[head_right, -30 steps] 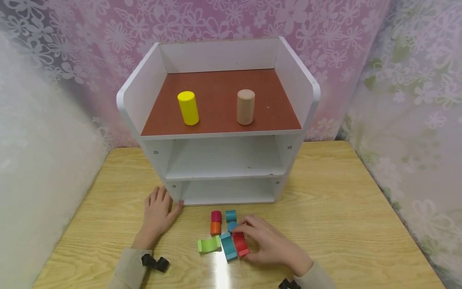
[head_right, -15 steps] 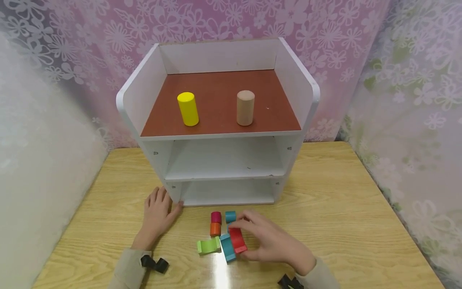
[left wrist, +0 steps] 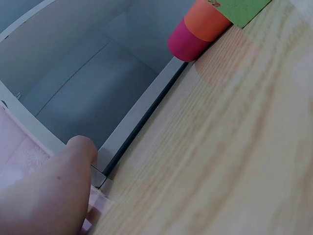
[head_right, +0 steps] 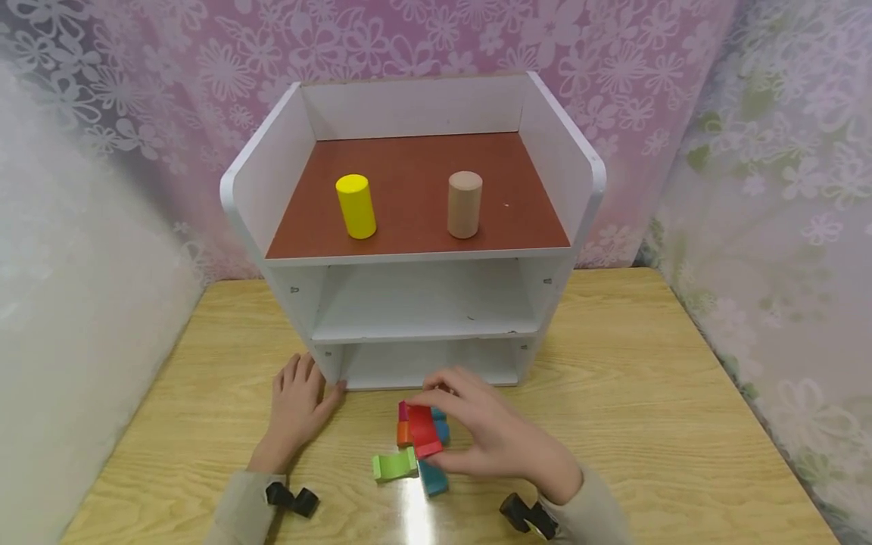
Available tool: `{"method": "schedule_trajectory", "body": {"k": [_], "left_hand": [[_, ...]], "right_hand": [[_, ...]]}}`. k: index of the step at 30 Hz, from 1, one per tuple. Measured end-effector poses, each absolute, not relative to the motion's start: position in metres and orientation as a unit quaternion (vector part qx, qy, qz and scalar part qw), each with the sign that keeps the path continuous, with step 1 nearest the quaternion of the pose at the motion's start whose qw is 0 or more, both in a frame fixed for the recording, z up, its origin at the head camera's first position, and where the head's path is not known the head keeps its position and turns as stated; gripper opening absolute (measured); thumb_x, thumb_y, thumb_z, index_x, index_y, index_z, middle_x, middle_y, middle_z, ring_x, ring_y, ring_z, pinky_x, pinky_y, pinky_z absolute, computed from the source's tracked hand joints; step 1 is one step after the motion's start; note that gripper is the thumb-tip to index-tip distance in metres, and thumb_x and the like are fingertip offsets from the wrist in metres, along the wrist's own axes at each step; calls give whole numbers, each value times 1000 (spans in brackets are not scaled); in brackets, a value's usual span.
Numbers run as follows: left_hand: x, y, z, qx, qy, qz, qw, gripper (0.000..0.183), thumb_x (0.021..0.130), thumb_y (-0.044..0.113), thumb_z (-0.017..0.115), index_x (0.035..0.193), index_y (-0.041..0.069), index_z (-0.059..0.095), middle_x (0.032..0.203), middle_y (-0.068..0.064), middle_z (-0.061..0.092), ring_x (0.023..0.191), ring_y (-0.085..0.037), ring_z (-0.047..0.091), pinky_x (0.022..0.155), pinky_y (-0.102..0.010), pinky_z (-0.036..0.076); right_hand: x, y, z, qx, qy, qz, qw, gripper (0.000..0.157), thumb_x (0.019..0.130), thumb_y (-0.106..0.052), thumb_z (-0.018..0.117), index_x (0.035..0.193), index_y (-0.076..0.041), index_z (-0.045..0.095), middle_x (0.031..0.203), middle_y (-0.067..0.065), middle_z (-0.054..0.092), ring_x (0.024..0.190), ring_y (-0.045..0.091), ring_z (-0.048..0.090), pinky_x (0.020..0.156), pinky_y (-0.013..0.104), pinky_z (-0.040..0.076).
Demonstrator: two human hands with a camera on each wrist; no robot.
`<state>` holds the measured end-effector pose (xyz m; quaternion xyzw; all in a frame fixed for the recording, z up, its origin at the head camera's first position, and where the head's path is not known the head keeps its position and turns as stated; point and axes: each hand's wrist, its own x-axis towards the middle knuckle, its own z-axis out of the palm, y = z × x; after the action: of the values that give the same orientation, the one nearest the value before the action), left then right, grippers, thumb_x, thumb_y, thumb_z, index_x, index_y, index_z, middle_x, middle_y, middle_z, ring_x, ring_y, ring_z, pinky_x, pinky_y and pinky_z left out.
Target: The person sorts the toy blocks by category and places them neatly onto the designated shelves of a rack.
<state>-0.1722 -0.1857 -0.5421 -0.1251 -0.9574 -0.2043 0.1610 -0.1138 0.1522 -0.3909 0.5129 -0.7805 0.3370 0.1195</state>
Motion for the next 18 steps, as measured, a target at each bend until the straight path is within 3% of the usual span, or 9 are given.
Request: {"method": "schedule_trajectory", "body": {"k": [18], "left_hand": [[-173, -185, -542, -127, -957, -202, 165, 64, 94, 50, 55, 140, 6, 49, 147, -22, 40, 136, -50, 30, 107, -65, 22]], "right_hand": [[-153, 117, -344, 468, -799, 338, 167, 57, 78, -28, 82, 128, -10, 63, 123, 2, 56, 111, 17, 52, 86, 33, 50]]}}
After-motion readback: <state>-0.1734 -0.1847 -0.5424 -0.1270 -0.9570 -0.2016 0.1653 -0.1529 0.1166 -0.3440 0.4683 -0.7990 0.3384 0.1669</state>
